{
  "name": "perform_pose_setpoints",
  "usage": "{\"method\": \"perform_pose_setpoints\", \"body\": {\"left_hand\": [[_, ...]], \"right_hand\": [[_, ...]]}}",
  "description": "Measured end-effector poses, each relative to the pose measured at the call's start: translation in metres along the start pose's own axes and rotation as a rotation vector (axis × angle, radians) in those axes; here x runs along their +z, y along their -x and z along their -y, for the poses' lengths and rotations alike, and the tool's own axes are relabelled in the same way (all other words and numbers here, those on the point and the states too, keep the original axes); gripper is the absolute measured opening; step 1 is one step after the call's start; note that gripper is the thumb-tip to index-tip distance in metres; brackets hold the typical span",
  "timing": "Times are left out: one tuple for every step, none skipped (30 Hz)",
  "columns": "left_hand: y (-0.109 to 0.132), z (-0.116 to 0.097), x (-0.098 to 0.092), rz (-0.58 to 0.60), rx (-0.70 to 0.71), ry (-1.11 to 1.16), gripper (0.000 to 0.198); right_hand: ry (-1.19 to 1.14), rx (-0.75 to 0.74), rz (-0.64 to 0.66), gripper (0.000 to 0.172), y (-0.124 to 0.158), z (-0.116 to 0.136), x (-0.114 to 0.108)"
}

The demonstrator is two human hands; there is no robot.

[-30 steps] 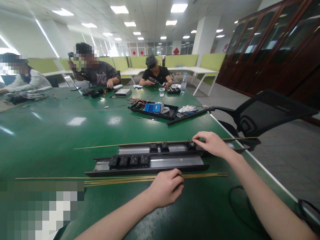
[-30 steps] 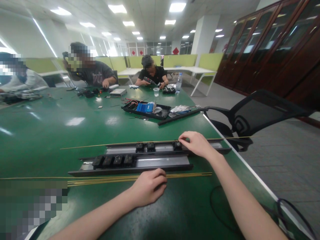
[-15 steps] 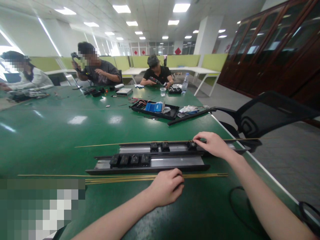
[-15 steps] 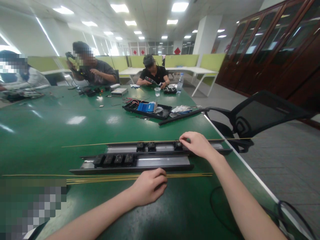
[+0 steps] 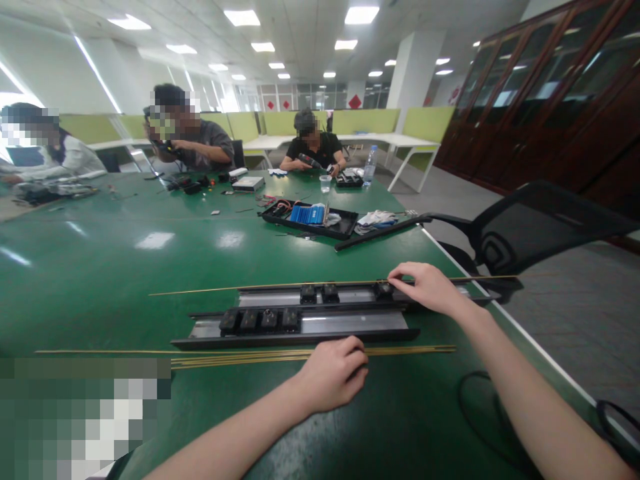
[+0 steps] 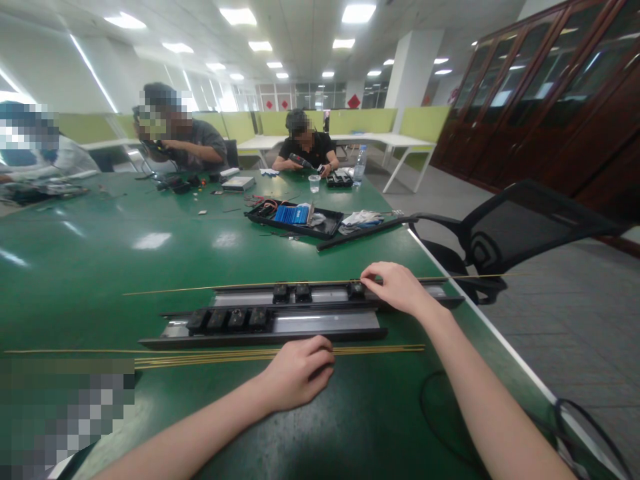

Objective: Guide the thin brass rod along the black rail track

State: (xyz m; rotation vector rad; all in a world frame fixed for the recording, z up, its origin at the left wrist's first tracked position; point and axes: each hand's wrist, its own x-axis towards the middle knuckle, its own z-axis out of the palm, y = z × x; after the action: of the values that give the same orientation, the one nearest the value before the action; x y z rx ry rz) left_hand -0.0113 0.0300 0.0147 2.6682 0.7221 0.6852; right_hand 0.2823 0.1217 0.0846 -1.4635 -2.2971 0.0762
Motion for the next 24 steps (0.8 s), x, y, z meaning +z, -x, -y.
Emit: {"method": "perform_pose_setpoints", "body": {"left_hand": [[-0.0001, -0.0001, 0.0001, 0.002, -0.001, -0.002, 0.015], [-0.0003, -0.0001, 0.0003, 0.003, -0.001, -0.003, 0.015], [-0.0004, -0.0001, 0.0005, 0.002, 0.001, -0.002, 0.015], [-0.0004, 0.0000, 0.0009, -0.001, 0.002, 0.000, 0.015], [-0.0004, 0.0002, 0.0013, -0.004, 0.002, 0.003, 0.015], [-0.0004, 0.0005, 0.0018, -0.008, 0.003, 0.006, 0.015], [-0.0003, 0.0008, 0.0023, -0.011, 0.003, 0.008, 0.015], [-0.0002, 0.0010, 0.0028, -0.011, 0.004, 0.010, 0.015], [0.0000, 0.0012, 0.0031, -0.011, 0.005, 0.010, 0.015], [0.0001, 0.0013, 0.0032, -0.011, 0.006, 0.007, 0.015], [0.0001, 0.0012, 0.0031, -0.010, 0.007, 0.003, 0.015], [0.0001, 0.0011, 0.0029, -0.008, 0.006, -0.002, 0.015], [0.0001, 0.0008, 0.0026, -0.007, 0.004, -0.008, 0.015], [0.0001, 0.0006, 0.0022, -0.006, 0.003, -0.014, 0.015], [0.0000, 0.0003, 0.0019, -0.005, 0.002, -0.017, 0.014], [-0.0001, 0.0002, 0.0016, -0.006, 0.003, -0.019, 0.014], [-0.0002, 0.0001, 0.0014, -0.005, 0.006, -0.021, 0.014], [-0.0002, 0.0001, 0.0013, -0.004, 0.008, -0.024, 0.014], [-0.0003, 0.0002, 0.0013, -0.004, 0.009, -0.026, 0.013], [-0.0003, 0.0004, 0.0013, -0.003, 0.009, -0.028, 0.013], [-0.0003, 0.0004, 0.0013, -0.003, 0.008, -0.029, 0.014], [-0.0003, 0.0004, 0.0012, -0.003, 0.006, -0.028, 0.014], [-0.0003, 0.0002, 0.0010, -0.003, 0.004, -0.027, 0.014], [-0.0003, 0.0000, 0.0007, -0.004, 0.003, -0.025, 0.014]], "right_hand": [[0.000, 0.001, 0.002, 0.027, 0.0002, -0.0003, 0.0003], [-0.001, 0.001, 0.003, 0.027, 0.0004, -0.0007, 0.0006], [-0.002, 0.000, 0.002, 0.027, 0.0006, -0.0010, 0.0008], [-0.005, -0.003, -0.001, 0.027, 0.0008, -0.0014, 0.0010], [-0.007, -0.006, -0.005, 0.027, 0.0009, -0.0018, 0.0011], [-0.011, -0.010, -0.007, 0.027, 0.0009, -0.0022, 0.0012], [-0.012, -0.014, -0.010, 0.027, 0.0009, -0.0025, 0.0011], [-0.012, -0.016, -0.009, 0.027, 0.0008, -0.0026, 0.0009], [-0.011, -0.017, -0.007, 0.027, 0.0007, -0.0026, 0.0006], [-0.009, -0.015, -0.005, 0.027, 0.0005, -0.0023, 0.0002], [-0.006, -0.012, -0.003, 0.027, 0.0004, -0.0019, -0.0002], [-0.004, -0.008, -0.001, 0.027, 0.0002, -0.0012, -0.0005], [-0.003, -0.004, 0.001, 0.027, 0.0001, -0.0005, -0.0009], [-0.004, 0.000, 0.001, 0.026, 0.0000, 0.0001, -0.0011], [-0.005, 0.001, 0.000, 0.026, 0.0000, 0.0007, -0.0012], [-0.006, 0.000, -0.002, 0.026, 0.0000, 0.0011, -0.0013], [-0.005, -0.002, -0.006, 0.026, 0.0000, 0.0014, -0.0013], [-0.003, -0.006, -0.011, 0.025, 0.0000, 0.0015, -0.0013], [0.000, -0.010, -0.015, 0.025, 0.0001, 0.0017, -0.0015], [0.002, -0.014, -0.015, 0.025, 0.0001, 0.0020, -0.0018], [0.004, -0.016, -0.013, 0.025, 0.0002, 0.0024, -0.0022], [0.005, -0.015, -0.010, 0.025, 0.0002, 0.0030, -0.0028], [0.005, -0.012, -0.006, 0.025, 0.0003, 0.0036, -0.0035], [0.006, -0.007, -0.003, 0.025, 0.0003, 0.0042, -0.0043]]}}
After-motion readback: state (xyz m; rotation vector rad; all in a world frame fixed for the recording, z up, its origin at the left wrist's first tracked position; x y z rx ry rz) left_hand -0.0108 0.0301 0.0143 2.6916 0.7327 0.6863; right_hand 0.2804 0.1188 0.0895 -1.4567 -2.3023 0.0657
